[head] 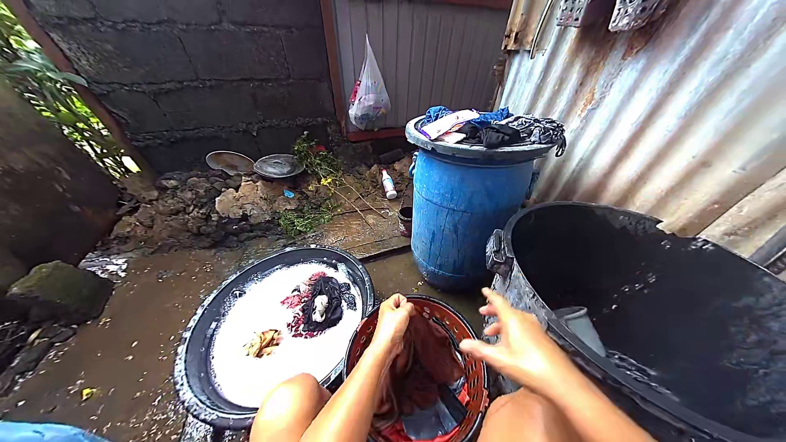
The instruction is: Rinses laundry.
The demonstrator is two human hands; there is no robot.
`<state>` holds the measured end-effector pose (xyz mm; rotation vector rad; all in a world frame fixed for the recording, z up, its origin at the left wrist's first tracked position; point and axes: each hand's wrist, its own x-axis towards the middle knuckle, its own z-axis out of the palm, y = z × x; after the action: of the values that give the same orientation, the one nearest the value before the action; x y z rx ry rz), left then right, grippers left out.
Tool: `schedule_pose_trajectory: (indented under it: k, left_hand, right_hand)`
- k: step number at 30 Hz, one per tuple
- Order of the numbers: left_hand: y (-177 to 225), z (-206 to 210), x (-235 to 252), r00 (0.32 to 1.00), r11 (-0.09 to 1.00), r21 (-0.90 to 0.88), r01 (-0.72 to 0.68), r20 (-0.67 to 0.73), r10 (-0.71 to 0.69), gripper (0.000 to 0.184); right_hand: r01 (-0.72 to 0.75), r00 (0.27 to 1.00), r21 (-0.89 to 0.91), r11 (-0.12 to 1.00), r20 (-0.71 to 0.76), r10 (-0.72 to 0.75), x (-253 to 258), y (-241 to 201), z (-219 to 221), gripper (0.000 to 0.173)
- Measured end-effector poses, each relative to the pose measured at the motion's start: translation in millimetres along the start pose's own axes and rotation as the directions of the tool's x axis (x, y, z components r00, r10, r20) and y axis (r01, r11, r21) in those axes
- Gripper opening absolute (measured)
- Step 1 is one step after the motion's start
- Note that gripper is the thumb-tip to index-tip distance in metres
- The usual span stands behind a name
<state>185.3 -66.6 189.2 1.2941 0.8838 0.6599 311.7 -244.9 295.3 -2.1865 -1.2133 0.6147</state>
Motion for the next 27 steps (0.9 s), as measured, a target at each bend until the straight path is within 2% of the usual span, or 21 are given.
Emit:
schedule_pose_trajectory:
  k: [2, 3, 4, 5, 6, 7, 8, 10, 11, 13, 14, 15, 16, 18, 19, 20, 21, 22, 23, 25, 27]
  left_hand:
    - [43, 13, -25, 0.989, 0.969, -0.219, -0.115, 0.071, 0.133, 0.029]
    - [58, 19, -39, 0.974, 0.95, -0.276, -0.148, 0.125, 0.188, 0.027]
    - [69, 24, -50, 0.952, 0.94, -0.291, -0.178, 0.191, 0.239, 0.025]
    - [73, 27, -58, 0.918, 0.94, -0.255, -0.227, 0.265, 0.293, 0.021]
    - [73, 26, -60, 0.872, 0.937, -0.176, -0.302, 0.347, 0.346, 0.014]
    - [68, 23, -59, 0.829, 0.918, -0.088, -0.386, 0.404, 0.388, 0.008]
    - [60, 18, -56, 0.809, 0.893, -0.016, -0.45, 0.416, 0.416, 0.021]
    - [37, -6, -49, 0.849, 0.863, 0.16, -0.479, 0.337, 0.408, 0.062]
    - [19, -22, -46, 0.893, 0.855, 0.288, -0.43, 0.275, 0.357, 0.08]
    - [-24, -52, -50, 0.984, 0.81, 0.559, -0.176, 0.124, 0.128, 0.113]
    - [-44, -57, -55, 0.999, 0.74, 0.673, 0.004, 0.029, -0.032, 0.129]
    - [-63, -54, -59, 0.986, 0.656, 0.739, 0.154, -0.073, -0.149, 0.14]
    - [-81, -45, -64, 0.976, 0.629, 0.747, 0.216, -0.157, -0.149, 0.146]
    - [-111, -26, -63, 0.949, 0.657, 0.748, 0.093, -0.267, 0.17, 0.138]
    - [-111, -20, -56, 0.919, 0.66, 0.751, 0.023, -0.275, 0.281, 0.12]
    - [-103, -18, -51, 0.91, 0.711, 0.702, -0.043, -0.266, 0.318, 0.091]
    - [-90, -19, -47, 0.91, 0.777, 0.623, -0.088, -0.266, 0.317, 0.064]
    - [-83, -25, -39, 0.912, 0.85, 0.51, -0.132, -0.273, 0.305, 0.051]
    - [-81, -32, -29, 0.896, 0.891, 0.412, -0.192, -0.296, 0.33, 0.046]
    - [-23, -40, -27, 0.939, 0.986, 0.159, -0.057, -0.326, 0.107, 0.043]
    - [13, -41, -23, 0.914, 0.979, -0.065, -0.193, -0.376, 0.155, 0.042]
  right_hand:
    - [-0.108, 0.966, 0.071, 0.992, 0.242, 0.088, 24, 9, 58, 0.134]
    - [-0.135, 0.957, 0.16, 0.978, 0.276, 0.087, 35, 21, 89, 0.141]
    - [-0.131, 0.973, 0.296, 0.946, 0.223, 0.065, 42, 30, 115, 0.136]
    - [-0.096, 0.993, 0.474, 0.875, 0.104, 0.053, 44, 31, 134, 0.114]
    - [-0.053, 0.997, 0.604, 0.795, -0.017, 0.08, 43, 23, 141, 0.081]
    - [-0.076, 0.988, 0.682, 0.728, -0.046, 0.146, 43, 14, 140, 0.055]
    - [-0.145, 0.973, 0.718, 0.681, -0.022, 0.231, 44, 8, 138, 0.042]
    - [-0.279, 0.937, 0.721, 0.634, 0.06, 0.344, 50, 2, 133, 0.038]
    - [-0.28, 0.934, 0.737, 0.615, 0.061, 0.353, 53, -1, 131, 0.039]
    - [-0.232, 0.955, 0.79, 0.568, 0.073, 0.288, 58, -14, 120, 0.046]
    - [-0.19, 0.969, 0.84, 0.508, 0.076, 0.236, 59, -24, 112, 0.048]
    - [-0.137, 0.978, 0.895, 0.425, 0.055, 0.202, 57, -35, 104, 0.044]
    - [-0.077, 0.981, 0.943, 0.322, 0.013, 0.196, 53, -47, 100, 0.036]
    - [-0.035, 0.99, 0.993, 0.115, 0.019, 0.142, 38, -69, 92, 0.024]
    - [-0.038, 0.994, 0.999, 0.029, 0.034, 0.101, 30, -79, 88, 0.02]
    - [-0.048, 0.998, 0.998, -0.039, 0.05, 0.049, 23, -85, 85, 0.018]
    - [-0.056, 0.998, 0.994, -0.089, 0.057, 0.007, 18, -88, 84, 0.018]
    - [-0.062, 0.998, 0.99, -0.125, 0.061, -0.013, 17, -89, 82, 0.018]
    - [-0.073, 0.997, 0.986, -0.15, 0.073, -0.002, 17, -86, 79, 0.019]
    - [-0.141, 0.981, 0.972, -0.188, 0.163, 0.105, 24, -73, 77, 0.021]
    - [-0.266, 0.907, 0.941, -0.21, 0.318, 0.276, 31, -54, 86, 0.04]
